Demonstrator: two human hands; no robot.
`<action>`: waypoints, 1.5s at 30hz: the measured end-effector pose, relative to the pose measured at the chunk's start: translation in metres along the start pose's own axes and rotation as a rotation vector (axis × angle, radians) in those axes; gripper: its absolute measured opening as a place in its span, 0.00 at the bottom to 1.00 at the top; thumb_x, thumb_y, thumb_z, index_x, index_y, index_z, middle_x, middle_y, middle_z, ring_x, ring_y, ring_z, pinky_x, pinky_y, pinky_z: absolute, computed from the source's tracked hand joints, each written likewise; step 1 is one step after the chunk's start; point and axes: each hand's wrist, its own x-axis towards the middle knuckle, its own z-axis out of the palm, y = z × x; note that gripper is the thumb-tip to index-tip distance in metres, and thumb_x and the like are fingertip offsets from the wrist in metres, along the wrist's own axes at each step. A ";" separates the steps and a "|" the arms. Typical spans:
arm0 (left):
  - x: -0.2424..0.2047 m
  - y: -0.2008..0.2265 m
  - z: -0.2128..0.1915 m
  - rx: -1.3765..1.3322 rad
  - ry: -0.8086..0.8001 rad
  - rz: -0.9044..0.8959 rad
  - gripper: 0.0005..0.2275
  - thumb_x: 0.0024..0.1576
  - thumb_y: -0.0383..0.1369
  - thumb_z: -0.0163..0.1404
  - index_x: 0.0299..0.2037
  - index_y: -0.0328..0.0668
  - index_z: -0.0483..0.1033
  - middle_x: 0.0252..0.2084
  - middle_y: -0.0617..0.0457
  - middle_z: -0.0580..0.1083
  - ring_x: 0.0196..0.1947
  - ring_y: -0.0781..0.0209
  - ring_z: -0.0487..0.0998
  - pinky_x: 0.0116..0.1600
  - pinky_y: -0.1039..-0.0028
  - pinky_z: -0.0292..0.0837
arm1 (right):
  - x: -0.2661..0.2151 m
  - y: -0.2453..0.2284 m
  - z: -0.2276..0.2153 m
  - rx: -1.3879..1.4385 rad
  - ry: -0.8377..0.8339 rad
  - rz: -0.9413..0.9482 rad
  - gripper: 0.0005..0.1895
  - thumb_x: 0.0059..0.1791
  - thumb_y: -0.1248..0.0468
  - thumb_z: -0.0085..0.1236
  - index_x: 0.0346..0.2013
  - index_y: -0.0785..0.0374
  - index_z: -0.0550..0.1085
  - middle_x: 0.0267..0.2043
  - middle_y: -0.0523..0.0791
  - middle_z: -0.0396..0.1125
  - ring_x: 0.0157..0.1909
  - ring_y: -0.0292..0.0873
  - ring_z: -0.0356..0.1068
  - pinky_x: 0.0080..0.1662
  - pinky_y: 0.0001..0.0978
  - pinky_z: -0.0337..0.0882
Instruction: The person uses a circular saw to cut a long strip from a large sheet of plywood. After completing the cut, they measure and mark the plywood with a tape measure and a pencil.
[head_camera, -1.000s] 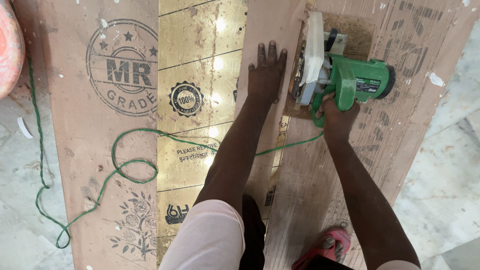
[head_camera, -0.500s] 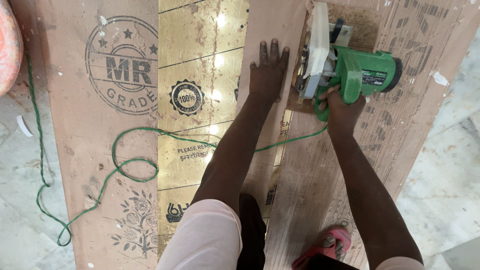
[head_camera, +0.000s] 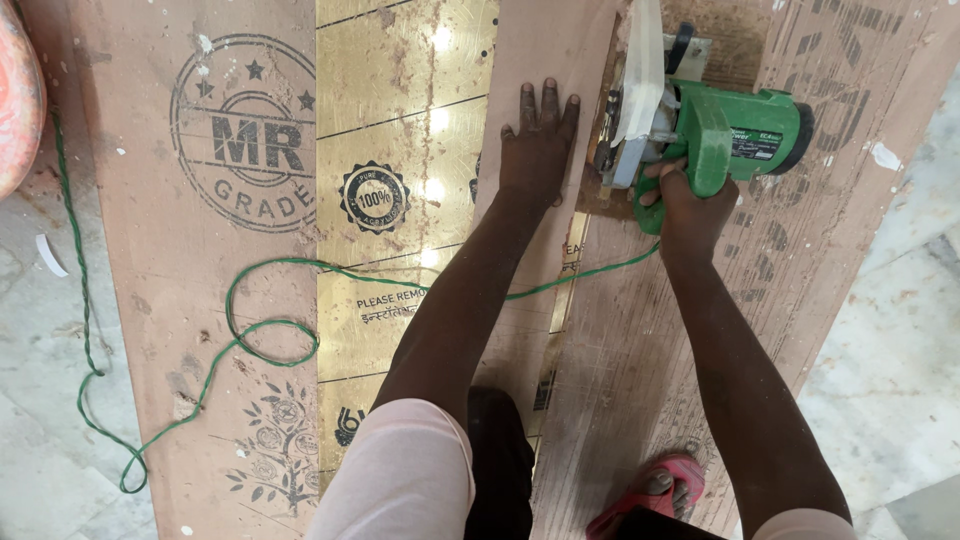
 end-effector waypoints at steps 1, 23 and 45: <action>0.000 0.000 0.001 0.001 0.002 0.002 0.62 0.30 0.41 0.75 0.76 0.49 0.45 0.78 0.37 0.41 0.78 0.32 0.41 0.63 0.39 0.68 | 0.001 0.000 0.000 0.001 0.000 0.000 0.01 0.51 0.75 0.51 0.35 0.69 0.71 0.36 0.52 0.74 0.28 0.42 0.71 0.33 0.33 0.73; -0.005 -0.002 -0.004 0.025 0.034 0.031 0.63 0.28 0.44 0.75 0.76 0.47 0.45 0.78 0.34 0.43 0.77 0.31 0.43 0.62 0.40 0.70 | 0.023 -0.005 0.005 -0.007 0.012 -0.006 0.01 0.52 0.73 0.54 0.36 0.69 0.72 0.32 0.49 0.72 0.26 0.39 0.68 0.31 0.31 0.70; 0.037 -0.018 0.007 0.022 -0.068 0.103 0.36 0.59 0.39 0.60 0.75 0.41 0.57 0.77 0.36 0.55 0.77 0.35 0.56 0.61 0.48 0.74 | 0.040 -0.018 0.013 -0.063 0.043 0.031 0.00 0.51 0.72 0.54 0.36 0.68 0.72 0.31 0.49 0.71 0.25 0.39 0.68 0.31 0.31 0.70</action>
